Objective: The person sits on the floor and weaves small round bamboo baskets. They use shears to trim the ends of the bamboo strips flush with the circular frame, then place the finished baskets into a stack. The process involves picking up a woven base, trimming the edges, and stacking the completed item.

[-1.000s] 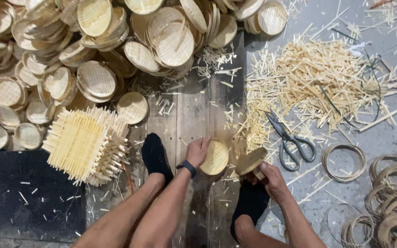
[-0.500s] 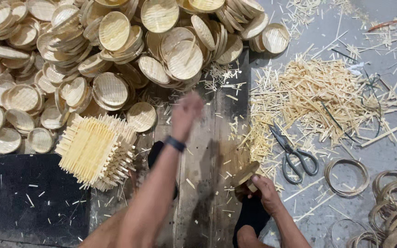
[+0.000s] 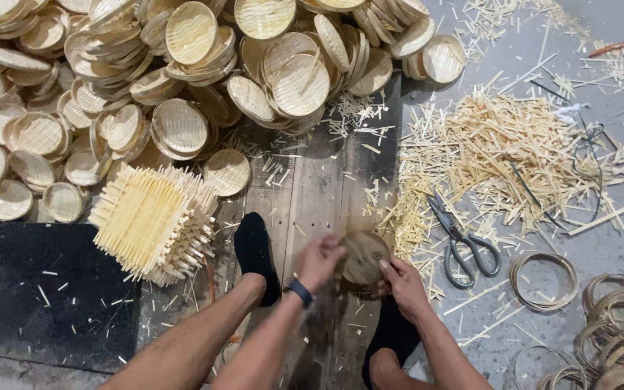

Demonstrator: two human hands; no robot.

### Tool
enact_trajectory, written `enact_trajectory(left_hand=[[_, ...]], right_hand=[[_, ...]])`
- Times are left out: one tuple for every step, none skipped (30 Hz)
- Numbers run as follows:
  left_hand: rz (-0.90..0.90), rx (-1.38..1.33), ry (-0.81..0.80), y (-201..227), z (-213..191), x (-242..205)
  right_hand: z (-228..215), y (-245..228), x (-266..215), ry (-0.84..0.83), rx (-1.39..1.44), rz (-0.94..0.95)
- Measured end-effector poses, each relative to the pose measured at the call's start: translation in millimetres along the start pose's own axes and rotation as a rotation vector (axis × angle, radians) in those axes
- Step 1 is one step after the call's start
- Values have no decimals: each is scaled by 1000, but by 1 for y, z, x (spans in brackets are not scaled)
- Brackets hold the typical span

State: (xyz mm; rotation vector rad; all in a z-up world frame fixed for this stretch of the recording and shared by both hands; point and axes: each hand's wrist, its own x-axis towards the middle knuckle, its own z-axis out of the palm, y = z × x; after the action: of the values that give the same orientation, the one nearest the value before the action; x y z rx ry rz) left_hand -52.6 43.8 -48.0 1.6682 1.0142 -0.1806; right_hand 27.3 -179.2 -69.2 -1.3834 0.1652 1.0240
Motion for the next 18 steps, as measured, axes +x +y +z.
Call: enact_trajectory(left_hand=[[140, 133, 196, 11, -22, 9], [277, 267, 391, 23, -45, 14], [508, 569, 606, 25, -86, 3], [308, 386, 610, 35, -123, 0], [240, 740, 645, 46, -165, -2], [281, 1014, 802, 57, -198, -3], [159, 1201, 874, 65, -226, -4], [5, 1226, 920, 69, -248, -8], [-151, 1246, 960, 72, -271, -10], [-218, 1156, 827, 69, -285, -17], [-282, 1061, 695, 63, -299, -25], [-340, 964, 563, 56, -307, -29], [-299, 880, 624, 47, -311, -31], [-255, 795, 680, 39, -315, -32], [-211, 710, 735, 30, -319, -32], [-136, 706, 745, 23, -322, -31], [-62, 701, 756, 18, -326, -29], [16, 696, 769, 17, -329, -28]], right_hand=[[5, -3, 2, 20, 10, 14], [10, -5, 3, 40, 18, 31], [14, -7, 3, 59, 25, 47], [19, -7, 3, 61, 57, 45], [23, -7, 4, 64, 89, 43], [25, -6, 5, 67, 121, 40], [26, -5, 5, 72, 110, 48], [25, -3, 5, 76, 97, 57], [24, -1, 6, 80, 83, 65], [22, 2, 6, 77, 78, 61], [20, 4, 7, 74, 73, 58], [18, 7, 7, 72, 69, 54], [17, 9, 8, 63, 70, 49], [15, 12, 9, 57, 72, 42], [14, 13, 9, 51, 73, 36], [14, 14, 9, 51, 62, 40], [13, 13, 8, 51, 50, 44], [15, 11, 7, 50, 41, 46]])
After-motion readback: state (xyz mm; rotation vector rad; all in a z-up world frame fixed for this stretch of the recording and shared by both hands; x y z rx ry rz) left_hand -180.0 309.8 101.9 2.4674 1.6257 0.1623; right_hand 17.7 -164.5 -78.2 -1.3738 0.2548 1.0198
